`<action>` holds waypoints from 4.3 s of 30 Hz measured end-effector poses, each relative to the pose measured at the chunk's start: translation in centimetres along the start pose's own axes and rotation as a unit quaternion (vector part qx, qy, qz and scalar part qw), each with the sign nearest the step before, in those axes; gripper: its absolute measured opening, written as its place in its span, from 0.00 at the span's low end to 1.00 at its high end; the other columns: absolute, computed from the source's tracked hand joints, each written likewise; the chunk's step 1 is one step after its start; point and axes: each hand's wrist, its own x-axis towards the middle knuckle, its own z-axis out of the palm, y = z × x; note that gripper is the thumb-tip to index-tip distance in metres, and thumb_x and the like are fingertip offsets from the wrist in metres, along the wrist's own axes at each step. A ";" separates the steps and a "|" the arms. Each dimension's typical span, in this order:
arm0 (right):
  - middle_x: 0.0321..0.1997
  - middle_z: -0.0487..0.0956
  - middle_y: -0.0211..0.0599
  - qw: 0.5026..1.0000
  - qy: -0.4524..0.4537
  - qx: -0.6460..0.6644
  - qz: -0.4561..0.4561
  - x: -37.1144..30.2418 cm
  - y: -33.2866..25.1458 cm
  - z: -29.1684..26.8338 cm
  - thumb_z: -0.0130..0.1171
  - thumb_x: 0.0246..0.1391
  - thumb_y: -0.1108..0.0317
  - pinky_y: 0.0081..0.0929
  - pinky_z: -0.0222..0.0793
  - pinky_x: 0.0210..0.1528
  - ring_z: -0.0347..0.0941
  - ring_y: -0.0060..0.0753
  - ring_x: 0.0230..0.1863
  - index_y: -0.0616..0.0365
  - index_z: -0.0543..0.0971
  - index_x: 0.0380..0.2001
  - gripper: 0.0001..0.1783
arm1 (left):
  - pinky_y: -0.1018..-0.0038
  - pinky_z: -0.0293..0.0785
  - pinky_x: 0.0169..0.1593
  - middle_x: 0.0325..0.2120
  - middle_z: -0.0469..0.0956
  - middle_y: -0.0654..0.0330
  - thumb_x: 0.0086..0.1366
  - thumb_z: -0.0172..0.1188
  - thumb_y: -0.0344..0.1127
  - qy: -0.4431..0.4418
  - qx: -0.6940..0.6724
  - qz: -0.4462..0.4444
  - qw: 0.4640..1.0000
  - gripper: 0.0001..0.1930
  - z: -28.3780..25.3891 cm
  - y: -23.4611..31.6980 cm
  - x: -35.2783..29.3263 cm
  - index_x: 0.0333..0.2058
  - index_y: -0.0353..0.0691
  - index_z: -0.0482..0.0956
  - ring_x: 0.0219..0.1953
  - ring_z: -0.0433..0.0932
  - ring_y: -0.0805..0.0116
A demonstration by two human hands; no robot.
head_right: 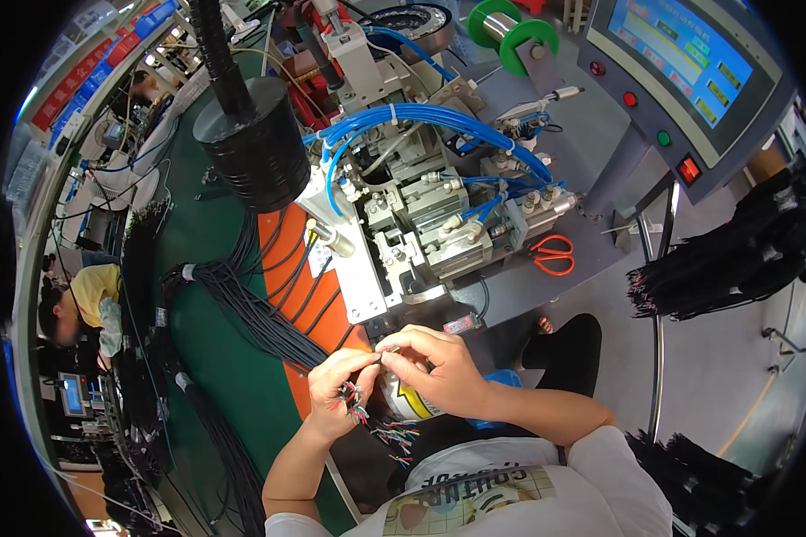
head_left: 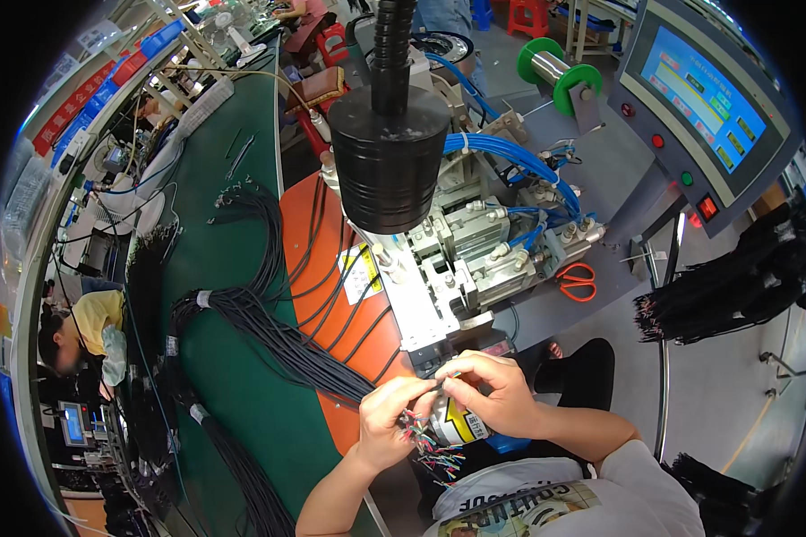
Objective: The person separates individual wires from a cable bundle and feeds them one by one into a processing machine by hand.
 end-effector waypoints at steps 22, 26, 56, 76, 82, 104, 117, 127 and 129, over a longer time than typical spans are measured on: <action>0.27 0.77 0.30 0.941 -0.048 0.262 0.210 0.3 -1.2 -0.6 0.53 0.59 0.67 0.09 0.61 0.23 0.70 0.11 0.25 0.61 0.76 0.44 0.12 | 0.71 0.61 0.21 0.17 0.72 0.58 0.51 0.62 0.25 -0.005 0.125 0.052 0.991 0.09 0.5 0.7 -0.2 0.32 0.36 0.75 0.15 0.70 0.63; 0.30 0.77 0.33 0.919 -0.090 0.282 0.261 0.7 -0.3 -1.6 0.54 0.59 0.68 0.13 0.65 0.22 0.75 0.21 0.25 0.68 0.77 0.41 0.13 | 0.70 0.63 0.21 0.17 0.72 0.57 0.51 0.62 0.24 0.008 0.121 0.038 0.992 0.08 0.7 0.5 -0.3 0.32 0.35 0.75 0.16 0.71 0.62; 0.41 0.76 0.35 0.882 -0.201 -0.293 -0.310 -5.4 2.0 1.0 0.60 0.46 0.68 0.33 0.67 0.45 0.73 0.37 0.41 0.56 0.76 0.31 0.08 | 0.83 0.65 0.23 0.15 0.70 0.66 0.59 0.58 0.21 0.105 -0.143 -0.208 0.962 0.08 -1.8 1.1 -0.7 0.37 0.32 0.70 0.19 0.68 0.83; 0.34 0.76 0.32 0.993 0.033 -0.086 -0.077 0.7 0.9 0.0 0.60 0.48 0.79 0.12 0.61 0.23 0.69 0.14 0.26 0.60 0.78 0.38 0.11 | 0.71 0.75 0.32 0.26 0.79 0.54 0.47 0.63 0.20 -0.003 0.034 -0.049 0.998 0.13 -0.5 0.0 0.1 0.34 0.33 0.77 0.27 0.80 0.61; 0.32 0.74 0.31 0.998 -0.038 -0.038 0.018 0.3 -0.1 -0.3 0.58 0.52 0.77 0.11 0.62 0.24 0.70 0.12 0.26 0.65 0.74 0.43 0.14 | 0.73 0.70 0.27 0.23 0.79 0.55 0.48 0.66 0.22 0.028 0.137 0.039 0.989 0.11 0.1 -0.7 -0.6 0.32 0.34 0.77 0.23 0.78 0.62; 0.29 0.78 0.33 0.983 -0.002 0.131 0.127 -0.8 0.9 0.6 0.55 0.55 0.77 0.14 0.67 0.25 0.73 0.18 0.24 0.64 0.77 0.34 0.04 | 0.77 0.74 0.28 0.23 0.78 0.57 0.50 0.65 0.19 0.069 -0.016 -0.036 0.997 0.14 -0.1 0.2 -0.2 0.36 0.32 0.75 0.25 0.79 0.70; 0.38 0.74 0.37 0.971 -0.128 -0.104 -0.173 -3.4 0.6 0.3 0.64 0.45 0.70 0.29 0.67 0.41 0.73 0.35 0.39 0.59 0.75 0.34 0.12 | 0.74 0.72 0.29 0.27 0.75 0.53 0.45 0.59 0.16 0.002 0.004 0.000 1.000 0.20 -0.6 -1.5 -0.8 0.39 0.34 0.71 0.25 0.76 0.61; 0.32 0.75 0.31 0.967 -0.007 0.205 0.154 0.5 -0.4 -0.3 0.50 0.60 0.72 0.12 0.66 0.32 0.70 0.14 0.28 0.63 0.72 0.46 0.11 | 0.74 0.72 0.27 0.26 0.77 0.55 0.45 0.62 0.17 0.013 0.010 -0.001 1.000 0.16 0.0 -0.7 0.0 0.36 0.33 0.76 0.24 0.78 0.62; 0.31 0.75 0.31 0.962 0.001 0.211 0.175 0.2 -0.2 -0.5 0.50 0.61 0.71 0.12 0.65 0.28 0.70 0.14 0.27 0.63 0.73 0.44 0.10 | 0.73 0.73 0.28 0.26 0.77 0.55 0.44 0.61 0.17 0.007 0.001 0.001 1.000 0.17 0.3 -0.5 0.2 0.36 0.33 0.77 0.25 0.78 0.62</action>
